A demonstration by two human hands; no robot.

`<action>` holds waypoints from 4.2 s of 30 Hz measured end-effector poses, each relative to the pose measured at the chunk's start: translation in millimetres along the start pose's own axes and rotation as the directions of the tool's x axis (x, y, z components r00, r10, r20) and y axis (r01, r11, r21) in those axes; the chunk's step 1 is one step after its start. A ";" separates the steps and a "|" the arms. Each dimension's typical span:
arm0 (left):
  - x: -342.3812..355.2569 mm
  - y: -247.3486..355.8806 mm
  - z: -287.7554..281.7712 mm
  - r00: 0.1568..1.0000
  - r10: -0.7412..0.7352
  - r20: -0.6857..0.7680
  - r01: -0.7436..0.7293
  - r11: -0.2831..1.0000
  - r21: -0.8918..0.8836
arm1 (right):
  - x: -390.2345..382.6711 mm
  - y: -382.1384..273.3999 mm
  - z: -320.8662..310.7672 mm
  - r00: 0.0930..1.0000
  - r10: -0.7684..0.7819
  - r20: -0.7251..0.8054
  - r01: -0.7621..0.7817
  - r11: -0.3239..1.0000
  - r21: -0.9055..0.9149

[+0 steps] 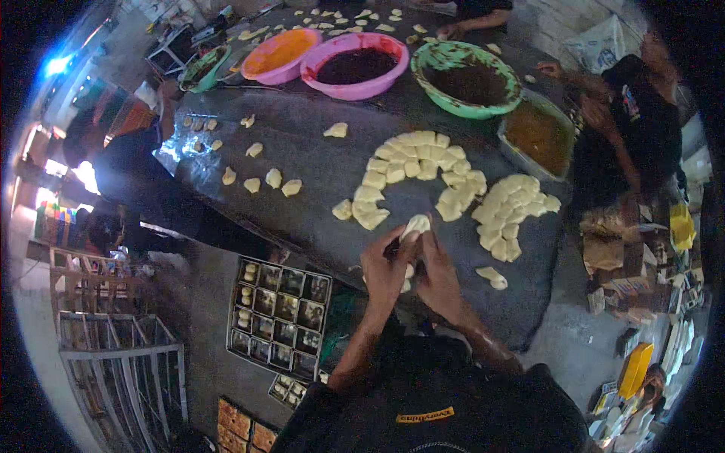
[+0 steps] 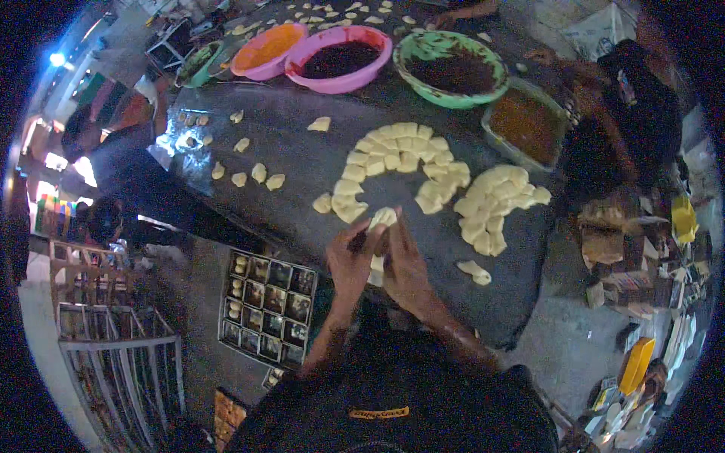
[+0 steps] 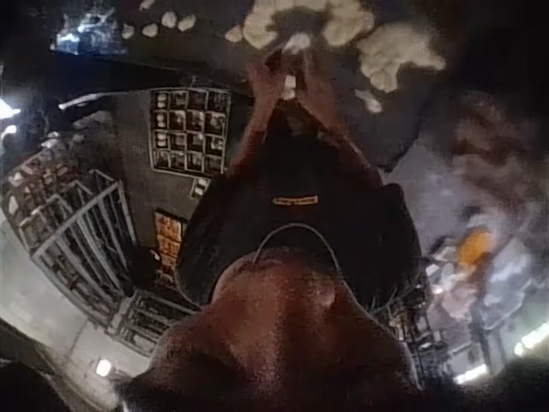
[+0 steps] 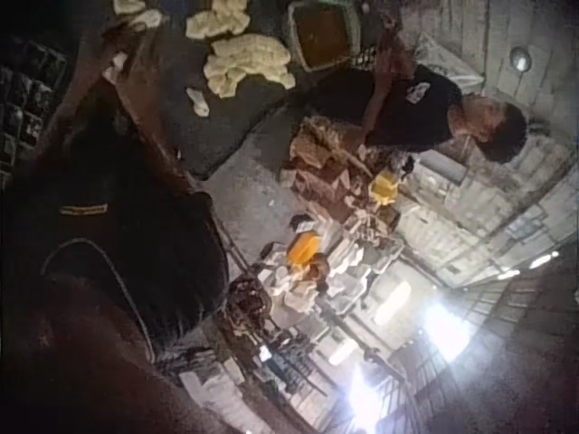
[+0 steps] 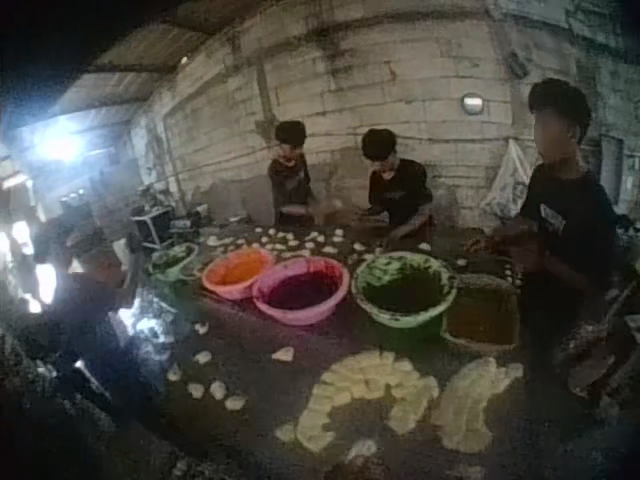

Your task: The person is preparing and shaping small pieces of dough, adding filling, and placing them into baking trays.

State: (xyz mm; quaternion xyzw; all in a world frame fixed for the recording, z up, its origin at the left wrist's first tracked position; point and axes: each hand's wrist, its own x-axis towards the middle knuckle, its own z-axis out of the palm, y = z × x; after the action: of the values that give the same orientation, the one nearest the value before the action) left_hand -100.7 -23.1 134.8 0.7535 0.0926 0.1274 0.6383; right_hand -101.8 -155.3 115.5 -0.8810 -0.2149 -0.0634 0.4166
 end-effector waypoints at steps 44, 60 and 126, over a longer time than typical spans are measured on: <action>-41.2 28.9 -44.8 0.997 -0.022 0.067 0.052 0.868 -0.493 | 23.3 -3.9 -12.6 0.928 0.305 0.214 -0.366 0.638 0.677; 91.5 -127.6 -99.4 0.996 0.065 0.065 -0.079 0.965 0.249 | 42.1 74.3 112.9 0.948 0.242 0.207 -0.275 0.951 0.145; 98.2 -105.5 -265.3 0.846 -0.410 -0.342 0.309 0.899 -0.311 | 573.8 111.0 186.1 0.891 0.227 0.394 -0.043 0.904 -0.424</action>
State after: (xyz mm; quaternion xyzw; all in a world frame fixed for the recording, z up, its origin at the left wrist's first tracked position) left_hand -87.2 273.2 78.5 0.5959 0.3447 0.1658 0.7061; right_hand 449.7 111.1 83.9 -0.9525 -0.2213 0.1213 0.1704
